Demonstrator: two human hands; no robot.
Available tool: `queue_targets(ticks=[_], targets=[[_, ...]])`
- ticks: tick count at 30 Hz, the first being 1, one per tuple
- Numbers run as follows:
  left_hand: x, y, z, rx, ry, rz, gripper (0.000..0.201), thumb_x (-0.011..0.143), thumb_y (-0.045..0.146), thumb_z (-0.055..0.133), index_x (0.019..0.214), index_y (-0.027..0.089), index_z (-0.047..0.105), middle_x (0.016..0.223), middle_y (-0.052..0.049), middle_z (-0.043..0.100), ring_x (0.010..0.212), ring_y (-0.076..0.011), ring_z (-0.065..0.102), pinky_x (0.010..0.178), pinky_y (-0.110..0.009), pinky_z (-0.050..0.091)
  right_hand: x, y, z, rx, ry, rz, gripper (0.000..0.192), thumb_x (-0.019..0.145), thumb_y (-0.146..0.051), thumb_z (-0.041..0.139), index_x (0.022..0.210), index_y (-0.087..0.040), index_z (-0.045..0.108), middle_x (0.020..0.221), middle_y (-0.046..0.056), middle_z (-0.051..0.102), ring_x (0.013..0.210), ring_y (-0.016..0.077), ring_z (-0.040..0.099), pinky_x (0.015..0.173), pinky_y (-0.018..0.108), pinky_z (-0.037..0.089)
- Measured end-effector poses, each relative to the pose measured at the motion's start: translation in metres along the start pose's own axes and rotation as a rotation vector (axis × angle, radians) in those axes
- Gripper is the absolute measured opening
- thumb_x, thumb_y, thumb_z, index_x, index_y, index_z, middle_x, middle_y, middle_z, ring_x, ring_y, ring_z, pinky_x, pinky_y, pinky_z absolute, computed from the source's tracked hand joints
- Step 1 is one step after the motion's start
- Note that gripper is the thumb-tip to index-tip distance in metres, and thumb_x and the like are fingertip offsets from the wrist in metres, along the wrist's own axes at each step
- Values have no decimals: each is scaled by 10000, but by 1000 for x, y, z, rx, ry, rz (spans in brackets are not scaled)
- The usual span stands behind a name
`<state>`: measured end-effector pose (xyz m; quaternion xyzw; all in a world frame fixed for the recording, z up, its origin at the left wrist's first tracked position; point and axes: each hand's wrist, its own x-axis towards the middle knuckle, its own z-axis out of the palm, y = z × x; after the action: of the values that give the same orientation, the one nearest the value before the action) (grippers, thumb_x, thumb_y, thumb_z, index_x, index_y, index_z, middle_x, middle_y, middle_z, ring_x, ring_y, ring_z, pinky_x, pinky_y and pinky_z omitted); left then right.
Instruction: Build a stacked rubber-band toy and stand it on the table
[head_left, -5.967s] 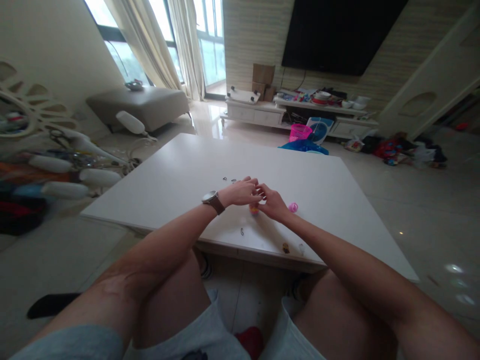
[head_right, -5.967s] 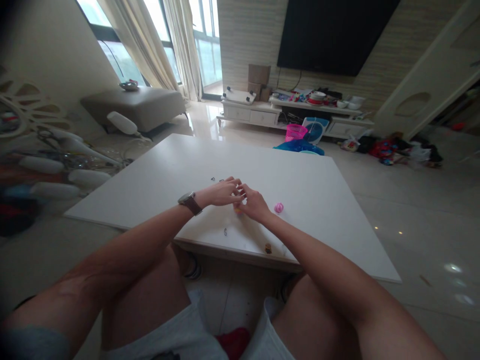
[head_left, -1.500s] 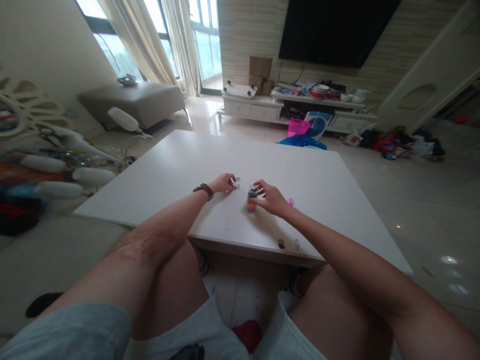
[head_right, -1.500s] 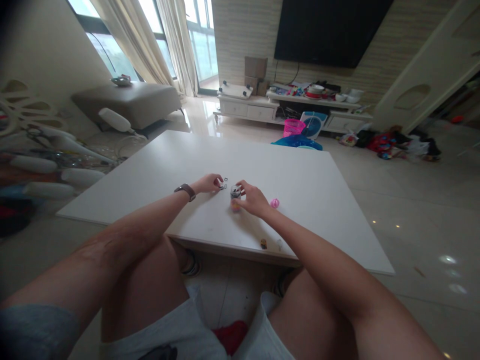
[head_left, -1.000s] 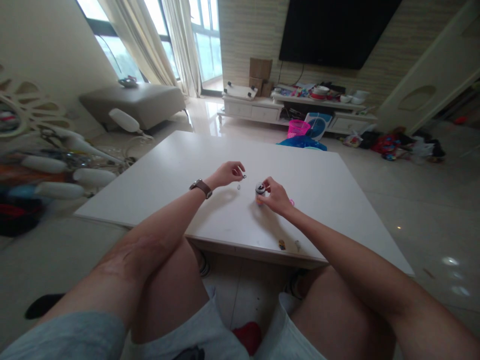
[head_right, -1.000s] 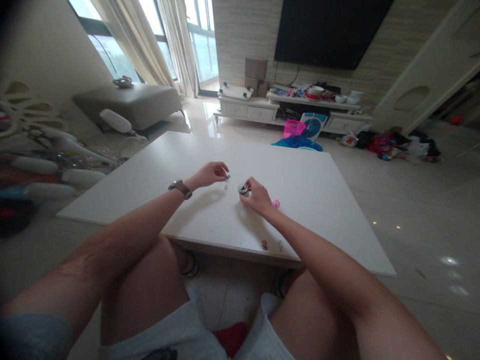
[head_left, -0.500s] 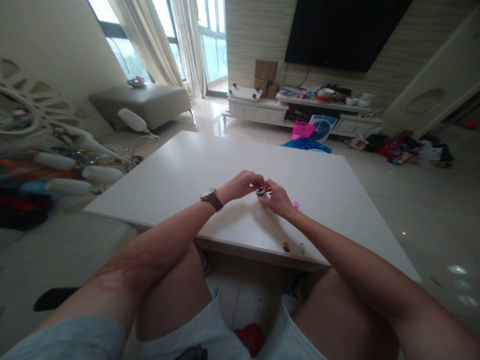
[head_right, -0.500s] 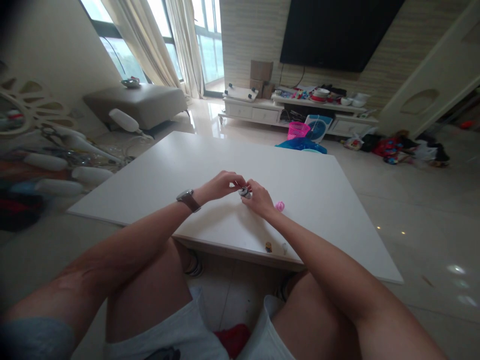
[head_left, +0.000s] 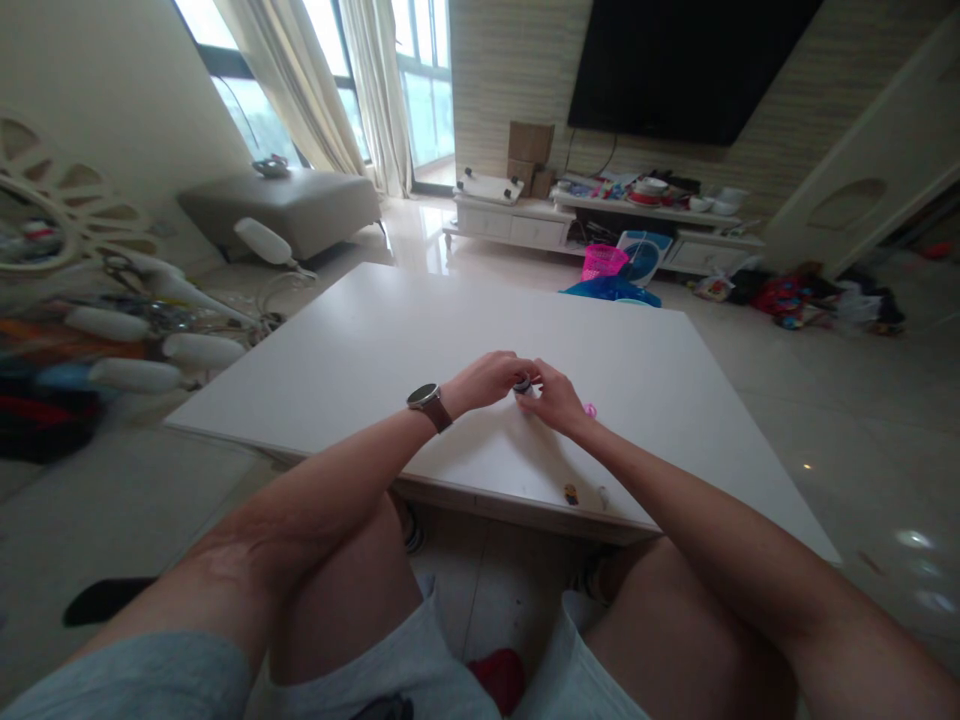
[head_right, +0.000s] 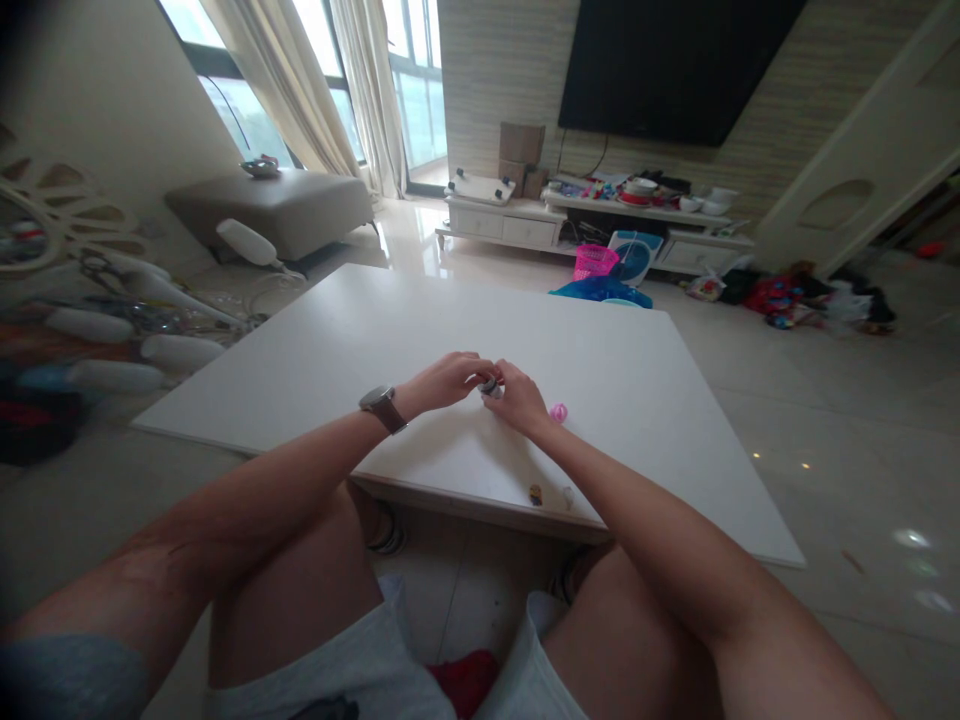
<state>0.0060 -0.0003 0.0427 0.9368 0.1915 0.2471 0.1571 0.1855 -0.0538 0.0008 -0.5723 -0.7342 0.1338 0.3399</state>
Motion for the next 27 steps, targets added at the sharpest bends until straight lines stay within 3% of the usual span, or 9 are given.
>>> queue_targets(ticks=[5, 9, 13, 15, 18, 20, 23, 27], targets=[[-1, 6, -4, -60, -11, 49, 300, 794, 2, 499, 965, 166, 684, 919, -54, 732, 821, -152, 662, 745, -247, 483, -1, 0, -1, 14, 3, -17, 277, 717, -188, 667, 980, -225, 590, 958, 31, 689, 837, 192, 641, 730, 286, 494], [1, 6, -8, -72, 83, 25, 235, 772, 51, 546, 932, 160, 678, 862, -40, 718, 767, -138, 646, 723, -241, 486, -1, 2, 0, 24, 10, -22, 293, 718, -189, 670, 995, -227, 584, 943, 23, 683, 832, 187, 645, 735, 289, 494], [2, -21, -10, -72, 291, -174, 229, 776, 77, 535, 942, 157, 670, 846, -32, 717, 754, -128, 645, 741, -251, 500, -1, 2, 1, 26, 18, -9, 298, 704, -200, 690, 975, -230, 571, 902, 16, 669, 823, 189, 642, 713, 289, 492], [-1, -47, -7, -46, 317, -342, 230, 760, 85, 546, 946, 148, 665, 853, -41, 720, 774, -144, 654, 755, -270, 513, -1, 3, 0, 22, 19, 4, 292, 701, -209, 694, 964, -231, 570, 895, 18, 666, 817, 189, 638, 706, 291, 494], [-12, -85, 5, 34, 170, -536, 374, 692, 151, 680, 1064, 135, 650, 1018, -90, 726, 910, -211, 662, 847, -342, 533, -1, 3, 0, 28, 32, 15, 280, 703, -218, 693, 955, -232, 570, 890, 17, 664, 807, 187, 635, 708, 294, 497], [-20, -103, 16, 89, 25, -550, 547, 671, 222, 746, 1192, 123, 615, 1202, -141, 683, 1109, -271, 620, 986, -389, 490, -1, 4, 0, 33, 35, 15, 280, 702, -220, 694, 953, -233, 570, 886, 15, 662, 805, 187, 636, 704, 293, 498], [-28, -115, 34, 110, -169, -540, 732, 701, 314, 760, 1366, 139, 511, 1378, -161, 590, 1303, -308, 505, 1083, -408, 424, -1, 5, 0, 39, 31, 14, 291, 699, -223, 700, 960, -233, 570, 888, 15, 663, 810, 188, 639, 699, 291, 497], [-27, -119, 48, 153, -261, -591, 668, 820, 288, 635, 1450, 189, 437, 1529, -144, 453, 1397, -303, 412, 1096, -436, 409, -1, 5, 0, 41, 30, 20, 298, 695, -215, 697, 964, -232, 570, 897, 15, 666, 817, 185, 644, 695, 285, 494]])
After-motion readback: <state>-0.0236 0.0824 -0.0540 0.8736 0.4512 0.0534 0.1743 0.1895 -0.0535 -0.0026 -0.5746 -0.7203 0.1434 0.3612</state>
